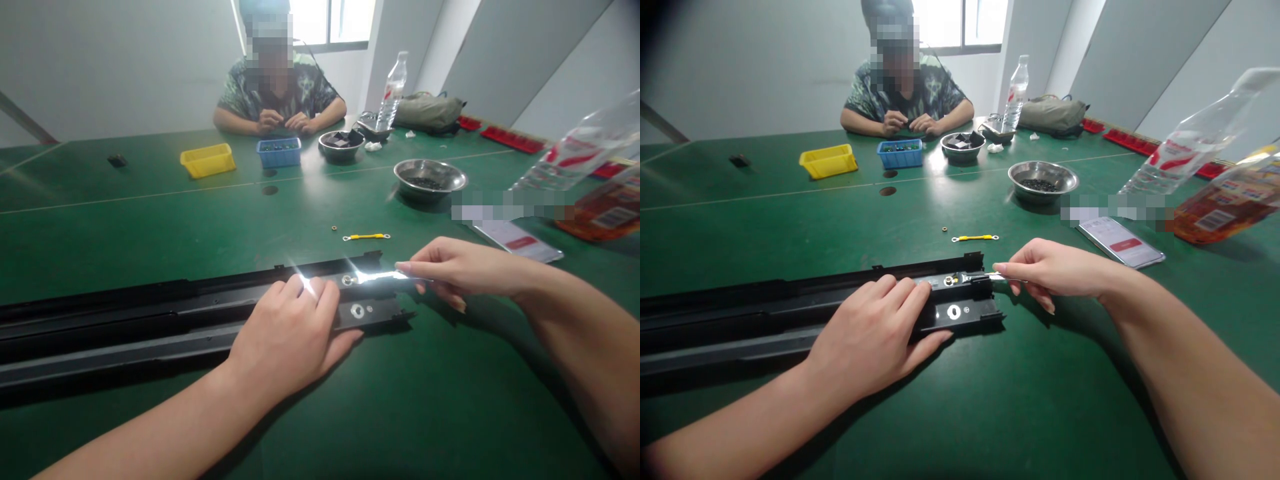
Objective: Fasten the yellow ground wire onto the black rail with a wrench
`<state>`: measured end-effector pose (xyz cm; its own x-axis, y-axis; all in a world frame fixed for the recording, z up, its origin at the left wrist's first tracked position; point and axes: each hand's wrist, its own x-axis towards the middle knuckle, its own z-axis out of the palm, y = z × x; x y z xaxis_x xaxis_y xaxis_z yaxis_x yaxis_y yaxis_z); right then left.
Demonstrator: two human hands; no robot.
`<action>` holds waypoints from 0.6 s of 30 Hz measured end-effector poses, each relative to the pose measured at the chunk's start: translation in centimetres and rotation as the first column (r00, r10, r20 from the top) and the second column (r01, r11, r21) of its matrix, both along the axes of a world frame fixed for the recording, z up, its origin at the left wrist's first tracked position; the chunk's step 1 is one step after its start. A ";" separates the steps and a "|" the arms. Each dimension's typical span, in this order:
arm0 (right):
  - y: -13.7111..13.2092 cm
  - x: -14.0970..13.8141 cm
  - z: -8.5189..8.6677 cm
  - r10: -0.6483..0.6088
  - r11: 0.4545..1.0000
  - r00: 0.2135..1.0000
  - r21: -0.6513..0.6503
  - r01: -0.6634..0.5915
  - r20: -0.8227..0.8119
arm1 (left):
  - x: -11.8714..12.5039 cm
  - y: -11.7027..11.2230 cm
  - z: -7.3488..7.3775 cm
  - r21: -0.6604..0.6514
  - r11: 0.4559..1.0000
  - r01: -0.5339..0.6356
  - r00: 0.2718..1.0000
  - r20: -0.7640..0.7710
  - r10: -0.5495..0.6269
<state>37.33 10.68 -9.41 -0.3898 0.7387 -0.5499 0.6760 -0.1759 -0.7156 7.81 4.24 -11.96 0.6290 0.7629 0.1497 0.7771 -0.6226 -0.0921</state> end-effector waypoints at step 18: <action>0.0 -2.6 -1.6 -0.233 0.855 0.907 0.371 0.363 -0.350 | -0.1 0.0 0.0 0.009 1.000 0.005 1.000 0.008 -0.005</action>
